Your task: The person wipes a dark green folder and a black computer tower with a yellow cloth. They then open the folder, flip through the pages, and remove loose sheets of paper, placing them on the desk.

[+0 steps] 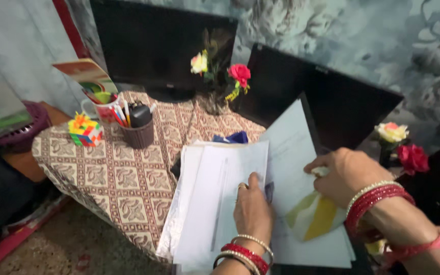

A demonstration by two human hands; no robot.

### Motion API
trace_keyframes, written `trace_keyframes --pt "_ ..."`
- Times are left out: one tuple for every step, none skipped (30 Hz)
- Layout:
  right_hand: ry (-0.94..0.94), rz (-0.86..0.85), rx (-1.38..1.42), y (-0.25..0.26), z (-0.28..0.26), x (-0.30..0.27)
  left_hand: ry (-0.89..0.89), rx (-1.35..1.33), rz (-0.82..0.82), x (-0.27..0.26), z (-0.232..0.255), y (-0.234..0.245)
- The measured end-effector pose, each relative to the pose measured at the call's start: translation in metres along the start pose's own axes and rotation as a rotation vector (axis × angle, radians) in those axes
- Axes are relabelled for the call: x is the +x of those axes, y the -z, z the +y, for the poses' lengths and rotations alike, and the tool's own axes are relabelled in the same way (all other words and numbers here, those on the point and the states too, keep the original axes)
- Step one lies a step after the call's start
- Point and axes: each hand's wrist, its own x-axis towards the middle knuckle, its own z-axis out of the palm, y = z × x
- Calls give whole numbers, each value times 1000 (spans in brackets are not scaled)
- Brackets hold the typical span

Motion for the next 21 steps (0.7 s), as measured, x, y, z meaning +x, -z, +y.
trace_keyframes --pt "-58 1 -31 2 -5 -5 4 -47 -29 1 -5 -6" --pt "-113 7 -62 4 -10 -9 7 -95 -55 3 -10 -10" --pt "-168 12 -93 5 -13 -12 24 -95 -84 5 -15 -13" --pt "-188 12 -110 5 -16 -15 38 -97 -110 7 -20 -15" --pt "-207 12 -127 6 -18 -17 52 -99 -136 8 -24 -17" --pt "-224 14 -142 7 -18 -17 -27 4 -134 9 -31 -16" --pt "-225 33 -169 6 -18 -18 -106 107 -130 9 -41 -13" --pt "-222 54 -195 4 -17 -18 -185 211 -123 11 -50 -11" --pt "-220 74 -221 1 -16 -18 -248 257 -88 13 -56 -10" --pt "-226 83 -235 -2 -17 -17 -310 304 -54 14 -64 -11" --pt "-232 93 -249 -5 -17 -16 -373 350 -21 15 -71 -12" --pt "-236 101 -263 -9 -19 -15 -413 318 17 15 -76 -16" --pt "-216 113 -271 -12 -19 -14 -452 287 56 14 -81 -21" --pt "-198 124 -279 -14 -20 -13 -492 253 94 13 -84 -27" --pt "-179 136 -287 -16 -20 -13 -492 245 102 14 -86 -32" --pt "-182 138 -307 -18 -20 -12 -493 234 110 13 -87 -38" --pt "-186 139 -327 -20 -21 -12 -494 223 118 12 -88 -43" --pt "-189 142 -347 -20 -21 -11 -492 213 131 12 -88 -47" --pt "-205 142 -368 -20 -21 -10 -489 202 144 11 -87 -49" --pt "-220 143 -386 -21 -21 -10 -486 192 159 11 -86 -50" --pt "-234 145 -405 -22 -22 -9 -486 206 143 11 -85 -48"
